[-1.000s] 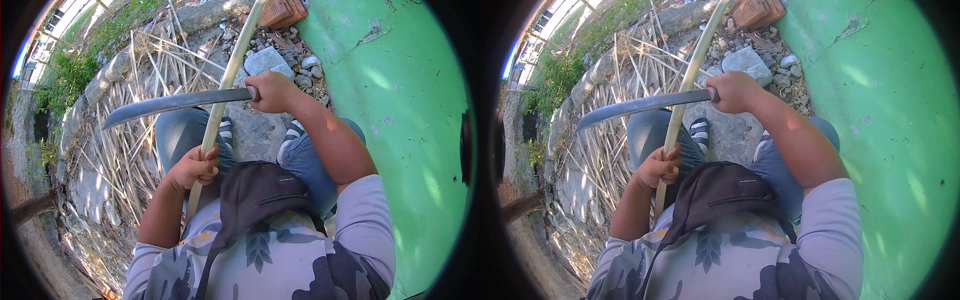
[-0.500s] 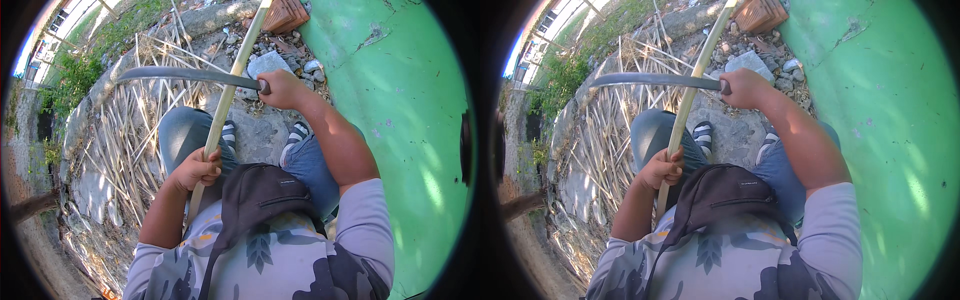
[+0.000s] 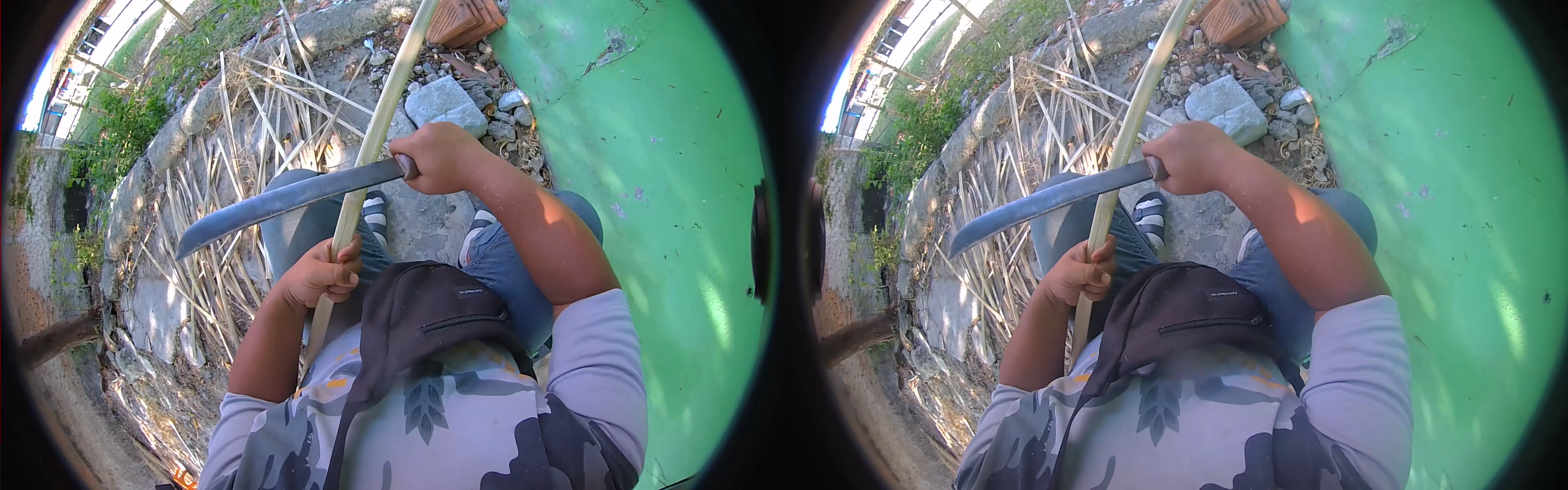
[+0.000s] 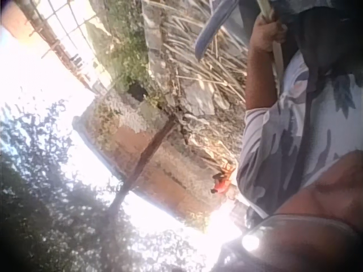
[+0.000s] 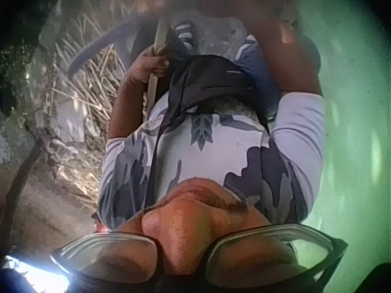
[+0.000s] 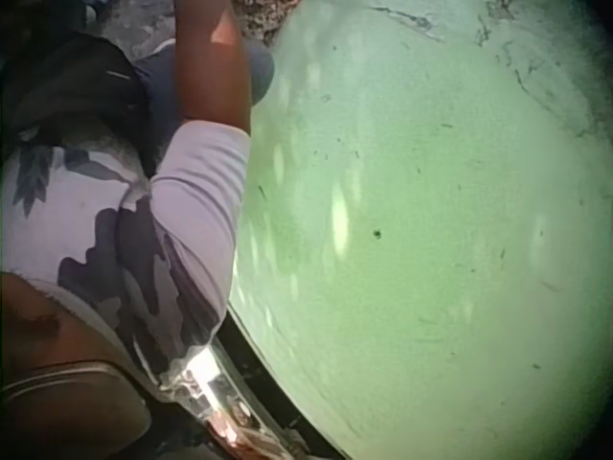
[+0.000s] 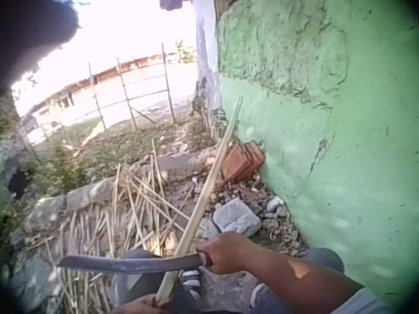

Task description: The person shaves and scrapes bamboo sticks using a knife, holding the sticks by hand and drawing the blade along their surfaces.

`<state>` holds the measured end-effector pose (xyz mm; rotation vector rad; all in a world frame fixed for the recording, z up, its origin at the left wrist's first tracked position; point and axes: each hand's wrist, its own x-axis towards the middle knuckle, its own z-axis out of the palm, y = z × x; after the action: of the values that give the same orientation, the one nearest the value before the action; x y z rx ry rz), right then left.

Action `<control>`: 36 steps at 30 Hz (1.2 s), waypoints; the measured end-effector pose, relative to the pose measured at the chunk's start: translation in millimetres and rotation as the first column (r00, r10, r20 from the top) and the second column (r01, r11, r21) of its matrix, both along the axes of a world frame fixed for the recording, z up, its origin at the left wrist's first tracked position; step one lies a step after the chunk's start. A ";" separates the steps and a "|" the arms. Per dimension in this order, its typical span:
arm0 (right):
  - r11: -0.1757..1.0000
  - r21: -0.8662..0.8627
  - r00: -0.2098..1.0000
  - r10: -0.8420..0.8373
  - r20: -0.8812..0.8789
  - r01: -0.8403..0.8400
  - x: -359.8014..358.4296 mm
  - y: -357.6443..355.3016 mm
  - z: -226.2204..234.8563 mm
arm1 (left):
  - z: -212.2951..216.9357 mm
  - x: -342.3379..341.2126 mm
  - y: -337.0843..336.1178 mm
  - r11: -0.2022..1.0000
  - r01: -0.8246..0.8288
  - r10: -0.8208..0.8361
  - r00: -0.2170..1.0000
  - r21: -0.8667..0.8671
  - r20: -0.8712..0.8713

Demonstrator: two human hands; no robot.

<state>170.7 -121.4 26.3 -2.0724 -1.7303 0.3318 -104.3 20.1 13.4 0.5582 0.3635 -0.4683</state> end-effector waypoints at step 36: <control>1.000 0.009 0.996 0.017 -0.089 -0.016 29.7 -6.6 -14.9 | 5.5 3.8 -4.5 0.998 0.042 -0.042 0.999 0.049 -0.013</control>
<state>200.4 -128.0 11.4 -2.0067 -1.6946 0.4146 -100.5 15.6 18.9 0.6125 0.3761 -0.5045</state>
